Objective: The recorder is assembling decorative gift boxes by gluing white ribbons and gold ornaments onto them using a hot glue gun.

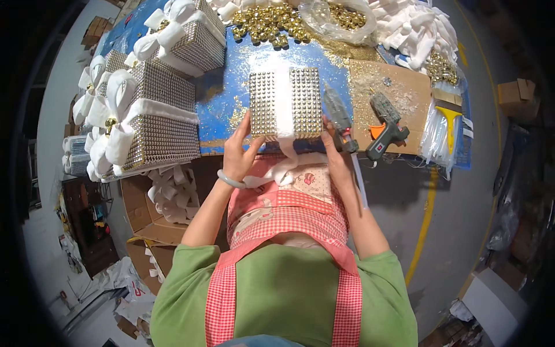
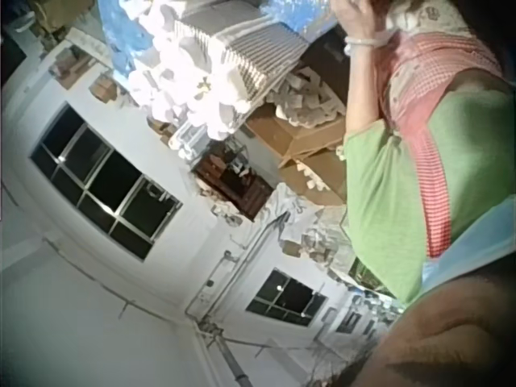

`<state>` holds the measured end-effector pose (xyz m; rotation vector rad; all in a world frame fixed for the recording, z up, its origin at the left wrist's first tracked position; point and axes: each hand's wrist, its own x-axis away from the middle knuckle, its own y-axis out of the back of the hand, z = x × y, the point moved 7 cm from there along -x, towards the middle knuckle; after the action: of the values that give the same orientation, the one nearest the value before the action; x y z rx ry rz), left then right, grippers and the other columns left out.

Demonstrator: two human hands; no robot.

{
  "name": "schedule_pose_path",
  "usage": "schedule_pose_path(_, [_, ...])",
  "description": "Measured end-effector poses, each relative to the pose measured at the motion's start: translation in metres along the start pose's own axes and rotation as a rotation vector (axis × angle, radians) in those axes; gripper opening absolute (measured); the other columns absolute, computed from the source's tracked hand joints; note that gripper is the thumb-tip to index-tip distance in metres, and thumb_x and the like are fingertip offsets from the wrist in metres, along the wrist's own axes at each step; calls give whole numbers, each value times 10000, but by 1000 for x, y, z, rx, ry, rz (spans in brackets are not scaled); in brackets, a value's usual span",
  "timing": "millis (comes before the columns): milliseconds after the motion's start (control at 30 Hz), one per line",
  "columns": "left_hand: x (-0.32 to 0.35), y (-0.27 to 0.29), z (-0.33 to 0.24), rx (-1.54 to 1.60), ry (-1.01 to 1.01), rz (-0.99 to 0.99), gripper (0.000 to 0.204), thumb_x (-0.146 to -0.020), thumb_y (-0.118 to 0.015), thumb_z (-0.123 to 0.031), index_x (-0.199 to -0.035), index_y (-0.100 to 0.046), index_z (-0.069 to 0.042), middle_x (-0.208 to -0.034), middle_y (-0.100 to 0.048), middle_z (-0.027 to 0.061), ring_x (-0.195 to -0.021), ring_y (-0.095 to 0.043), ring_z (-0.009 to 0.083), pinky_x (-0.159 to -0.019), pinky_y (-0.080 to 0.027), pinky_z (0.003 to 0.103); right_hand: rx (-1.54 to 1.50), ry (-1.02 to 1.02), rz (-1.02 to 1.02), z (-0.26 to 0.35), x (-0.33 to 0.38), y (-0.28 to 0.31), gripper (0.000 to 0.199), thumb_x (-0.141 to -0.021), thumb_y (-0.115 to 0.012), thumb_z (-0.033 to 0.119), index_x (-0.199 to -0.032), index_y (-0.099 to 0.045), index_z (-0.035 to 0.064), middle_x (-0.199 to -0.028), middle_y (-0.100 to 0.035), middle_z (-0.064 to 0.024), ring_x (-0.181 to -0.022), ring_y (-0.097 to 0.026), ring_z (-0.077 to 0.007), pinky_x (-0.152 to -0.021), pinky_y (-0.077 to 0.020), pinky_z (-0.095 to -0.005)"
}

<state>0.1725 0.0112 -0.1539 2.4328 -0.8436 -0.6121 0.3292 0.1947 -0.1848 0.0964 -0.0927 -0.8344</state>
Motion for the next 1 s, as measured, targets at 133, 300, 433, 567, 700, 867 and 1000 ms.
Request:
schedule_pose_path(133, [-41, 21, -15, -85, -4, -67, 470, -833, -653, -211, -1233, -530, 3, -861, -674, 189, -752, -672, 289, -678, -518, 355, -1, 81, 1, 45, -26, 1, 317, -931, -555, 203, -1190, -523, 23, -1164, -602, -93, -1029, -575, -170, -860, -471, -303])
schedule_pose_path(300, [-105, 27, -11, -272, 247, 144, 505, -850, -524, -507, -951, -697, -43, -797, -679, 176, -788, -653, 353, -737, -502, 429, 14, 7, -1, 61, -69, -3, 301, -908, -583, 258, -1078, -578, 9, -955, -642, -68, -889, -631, -138, -658, -540, -282])
schedule_pose_path(433, [-121, 6, 24, -348, 355, 324, 543, -842, -511, -538, -1012, -680, -51, -879, -674, 203, -912, -632, 367, -814, -479, 431, 74, -10, 95, 31, -91, -13, 320, -913, -576, 262, -1093, -572, -2, -982, -630, -82, -917, -613, -155, -701, -545, -310])
schedule_pose_path(567, [-131, 5, -8, -417, -43, -2, 411, -876, -541, -372, -1159, -595, -79, -1035, -650, 161, -1005, -589, 328, -862, -464, 429, 190, 123, -21, 10, -96, -7, 316, -839, -652, 225, -1073, -608, 17, -867, -662, -133, -788, -637, -202, -683, -503, -344])
schedule_pose_path(700, [-149, -33, 4, -309, -240, 179, 333, -895, -513, -337, -1160, -625, -168, -1201, -604, 48, -1140, -523, 331, -974, -398, 447, 227, 169, -42, 21, -88, -18, 275, -827, -658, 212, -1012, -576, 25, -822, -655, -131, -735, -643, -263, -671, -482, -355])
schedule_pose_path(867, [-113, -46, -18, -474, -295, 271, 336, -891, -540, -345, -1215, -595, -279, -1371, -476, -11, -1340, -310, 324, -1086, -179, 564, 324, 160, -55, 32, -74, -17, 287, -821, -665, 206, -1028, -556, 40, -815, -640, -127, -745, -637, -258, -672, -476, -351])
schedule_pose_path(1000, [-53, 8, -51, -34, -307, -114, 184, -827, -619, -103, -1003, -666, -75, -1025, -636, 91, -989, -585, 278, -862, -461, 416, 47, 82, -137, -16, -80, 6, 322, -839, -650, 201, -1092, -584, 14, -922, -668, -106, -837, -632, -193, -738, -485, -321])
